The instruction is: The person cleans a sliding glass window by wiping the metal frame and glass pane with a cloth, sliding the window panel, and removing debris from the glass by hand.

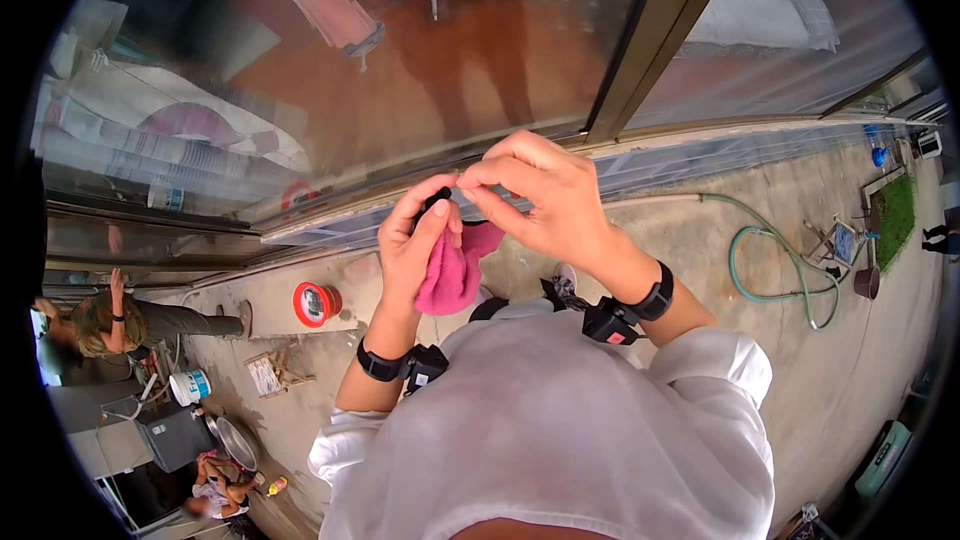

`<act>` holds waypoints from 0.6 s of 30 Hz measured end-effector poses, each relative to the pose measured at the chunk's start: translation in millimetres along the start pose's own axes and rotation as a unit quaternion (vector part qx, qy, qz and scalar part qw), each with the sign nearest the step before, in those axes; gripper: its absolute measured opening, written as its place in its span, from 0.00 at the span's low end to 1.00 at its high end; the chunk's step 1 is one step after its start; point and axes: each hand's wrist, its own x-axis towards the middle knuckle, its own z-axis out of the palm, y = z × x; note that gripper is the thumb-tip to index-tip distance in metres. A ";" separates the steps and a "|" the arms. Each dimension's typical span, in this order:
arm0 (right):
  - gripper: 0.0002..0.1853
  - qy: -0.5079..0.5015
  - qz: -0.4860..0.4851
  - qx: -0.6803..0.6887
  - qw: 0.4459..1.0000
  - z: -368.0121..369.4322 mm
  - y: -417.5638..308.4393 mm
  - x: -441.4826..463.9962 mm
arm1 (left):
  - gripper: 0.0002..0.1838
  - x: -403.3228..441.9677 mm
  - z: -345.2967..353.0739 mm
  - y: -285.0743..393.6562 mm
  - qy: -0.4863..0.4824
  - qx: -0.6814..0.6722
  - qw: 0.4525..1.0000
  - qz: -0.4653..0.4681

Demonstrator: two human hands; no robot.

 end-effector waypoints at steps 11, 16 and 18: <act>0.11 -0.071 -0.006 0.030 0.997 -5.7 6.3 3.3 | 0.11 -4.9 -4.9 2.2 -0.048 0.021 0.999 0.007; 0.06 -0.090 0.023 0.049 0.994 -10.6 4.9 2.4 | 0.10 -2.3 -4.1 3.3 -0.062 0.024 0.998 0.009; 0.05 -0.082 0.002 0.025 0.996 -10.7 7.0 0.6 | 0.10 -1.4 -4.7 3.3 -0.070 0.022 0.997 0.001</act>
